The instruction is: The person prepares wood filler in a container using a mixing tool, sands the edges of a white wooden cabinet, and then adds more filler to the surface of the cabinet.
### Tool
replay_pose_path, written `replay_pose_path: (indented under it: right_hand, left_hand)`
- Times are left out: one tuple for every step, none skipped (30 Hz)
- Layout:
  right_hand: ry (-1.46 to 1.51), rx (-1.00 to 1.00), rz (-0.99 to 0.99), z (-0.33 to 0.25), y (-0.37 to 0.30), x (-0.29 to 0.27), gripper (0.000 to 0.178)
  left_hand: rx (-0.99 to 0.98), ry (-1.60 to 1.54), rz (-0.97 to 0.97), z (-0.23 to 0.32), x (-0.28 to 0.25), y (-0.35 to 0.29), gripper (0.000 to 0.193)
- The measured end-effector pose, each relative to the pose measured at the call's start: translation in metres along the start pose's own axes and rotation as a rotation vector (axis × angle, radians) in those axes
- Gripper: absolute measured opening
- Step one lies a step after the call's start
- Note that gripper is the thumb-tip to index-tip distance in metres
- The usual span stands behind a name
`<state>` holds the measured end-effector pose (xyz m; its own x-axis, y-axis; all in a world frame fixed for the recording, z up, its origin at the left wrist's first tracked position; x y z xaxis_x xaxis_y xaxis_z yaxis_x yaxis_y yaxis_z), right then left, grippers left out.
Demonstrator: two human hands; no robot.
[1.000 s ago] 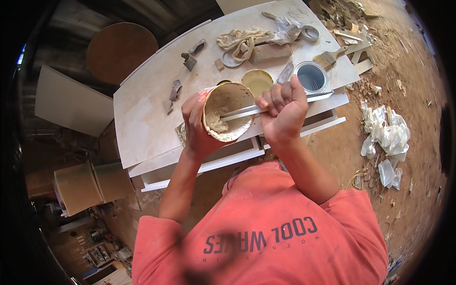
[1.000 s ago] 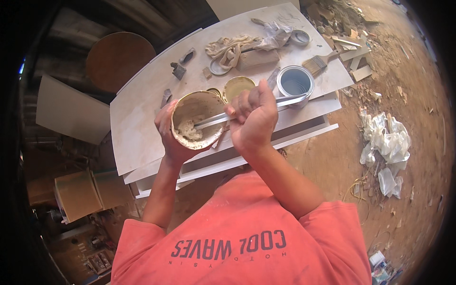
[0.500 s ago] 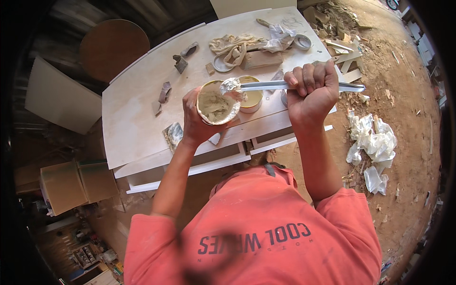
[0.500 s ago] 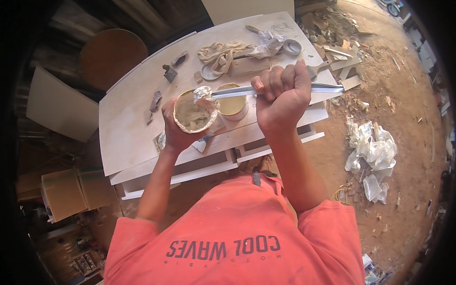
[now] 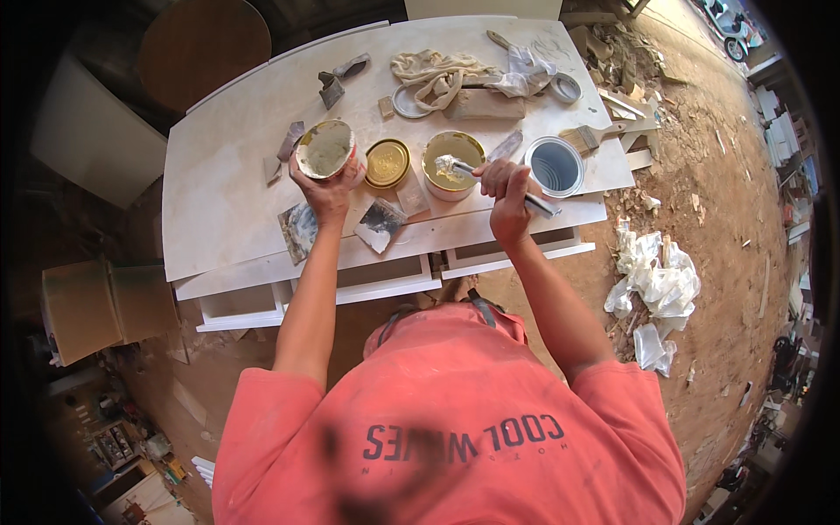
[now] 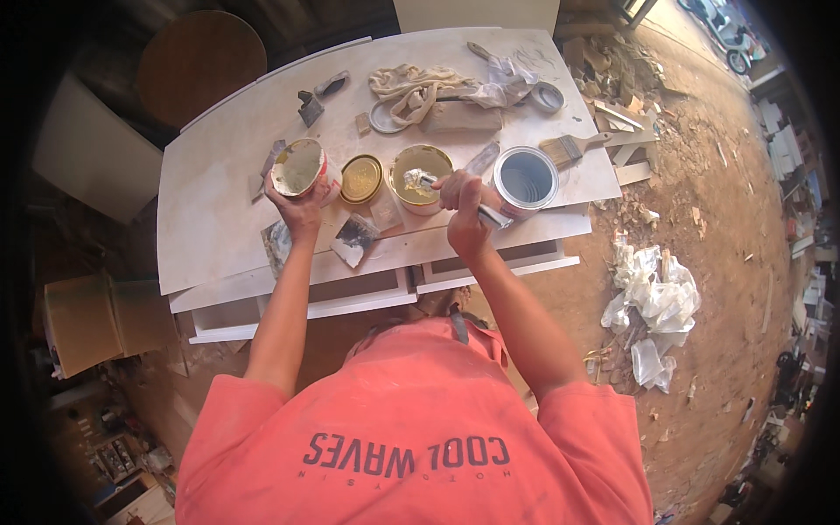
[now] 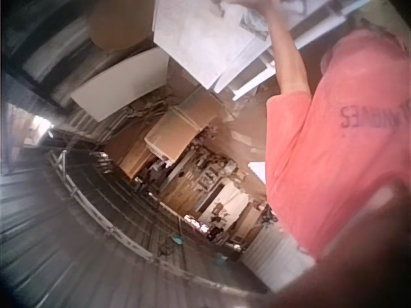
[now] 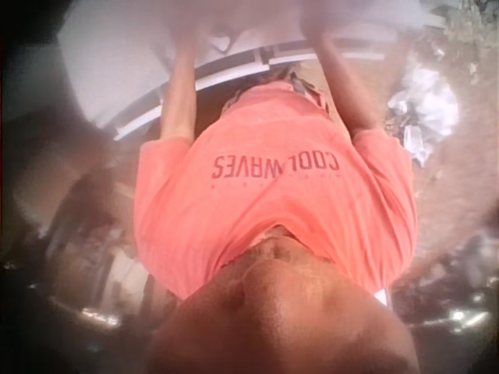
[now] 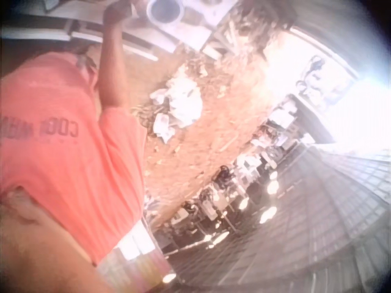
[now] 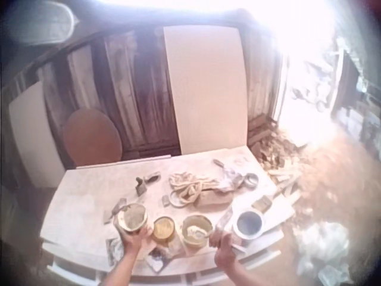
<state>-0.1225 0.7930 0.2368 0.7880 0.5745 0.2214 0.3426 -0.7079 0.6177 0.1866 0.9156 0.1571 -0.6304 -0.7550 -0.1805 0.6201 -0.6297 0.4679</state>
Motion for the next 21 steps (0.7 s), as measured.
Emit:
replay_pose_path:
  right_hand:
    - [-0.027,-0.011,-0.034,-0.002,-0.002,0.003,0.051]
    - [-0.051,-0.03,-0.083,-0.006,-0.005,0.006,0.053]
    - [-0.064,-0.024,-0.107,-0.008,-0.007,0.008,0.053]
    - [-0.075,-0.018,-0.132,-0.009,-0.008,0.011,0.053]
    - [-0.09,-0.01,-0.151,-0.011,-0.011,0.012,0.054]
    - [-0.136,0.023,-0.185,-0.013,-0.015,0.015,0.057]
    - [-0.155,0.027,-0.198,-0.016,-0.019,0.015,0.057]
    - [-0.169,0.024,-0.211,-0.019,-0.02,0.016,0.057]
    - [-0.181,0.021,-0.223,-0.02,-0.02,0.018,0.058]
    - [-0.18,-0.008,-0.208,-0.023,-0.018,0.019,0.058]
    - [-0.184,0.001,-0.217,-0.024,-0.018,0.019,0.058]
    - [-0.189,0.005,-0.224,-0.025,-0.017,0.019,0.058]
    - [-0.2,0.008,-0.228,-0.027,-0.015,0.017,0.059]
    - [-0.222,0.016,-0.225,-0.027,-0.013,0.014,0.059]
    - [-0.218,0.026,-0.235,-0.026,-0.011,0.02,0.059]
    - [-0.221,0.043,-0.242,-0.025,-0.014,0.022,0.059]
    - [-0.233,0.054,-0.252,-0.026,-0.015,0.022,0.059]
    - [-0.235,0.061,-0.267,-0.024,-0.016,0.024,0.059]
    - [-0.239,0.066,-0.284,-0.024,-0.015,0.027,0.059]
    - [-0.225,0.063,-0.261,-0.027,-0.014,0.031,0.059]
    - [-0.242,0.066,-0.266,-0.028,-0.015,0.031,0.059]
  left_hand:
    - [-0.008,-0.037,0.047,-0.01,-0.005,0.0,0.101]
    - [0.039,0.016,0.074,-0.013,-0.01,-0.001,0.101]
    - [0.046,0.053,0.076,-0.018,-0.015,-0.004,0.1]
    - [0.053,0.092,0.079,-0.023,-0.02,-0.009,0.1]
    - [0.059,0.13,0.074,-0.021,-0.021,-0.012,0.099]
    - [0.069,0.186,0.052,-0.019,-0.019,-0.014,0.1]
    - [0.03,0.114,0.054,-0.022,-0.018,-0.016,0.101]
    - [-0.002,0.046,0.059,-0.025,-0.017,-0.015,0.103]
    - [-0.034,-0.022,0.064,-0.027,-0.016,-0.014,0.104]
    - [-0.062,-0.014,0.145,-0.026,-0.022,-0.02,0.106]
    - [-0.093,-0.014,0.217,-0.019,-0.02,-0.029,0.109]
    - [-0.046,0.098,0.156,0.002,-0.007,-0.036,0.113]
    - [0.008,0.203,0.1,0.023,0.009,-0.043,0.116]
    - [0.138,0.413,-0.091,0.053,0.043,-0.055,0.121]
    - [0.18,0.47,-0.313,0.07,0.076,-0.063,0.126]
    - [0.216,0.515,-0.541,0.085,0.112,-0.076,0.131]
    - [0.194,0.547,-0.618,0.098,0.136,-0.074,0.133]
    - [0.17,0.588,-0.688,0.102,0.153,-0.068,0.135]
    - [0.155,0.605,-0.673,0.099,0.16,-0.061,0.135]
    - [0.143,0.622,-0.657,0.091,0.167,-0.052,0.135]
    - [0.131,0.637,-0.646,0.085,0.172,-0.046,0.135]
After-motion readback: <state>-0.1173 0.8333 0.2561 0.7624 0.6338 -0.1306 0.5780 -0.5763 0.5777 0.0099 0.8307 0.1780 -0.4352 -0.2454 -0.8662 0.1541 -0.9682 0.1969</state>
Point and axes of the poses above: each hand's wrist, its own y-axis towards the middle knuckle, its own x-axis out of the palm, z = x × y, the point moved 9 cm from there along y, towards the middle knuckle, and after that the axes turned 9 degrees about -z, right-handed, at the moved point
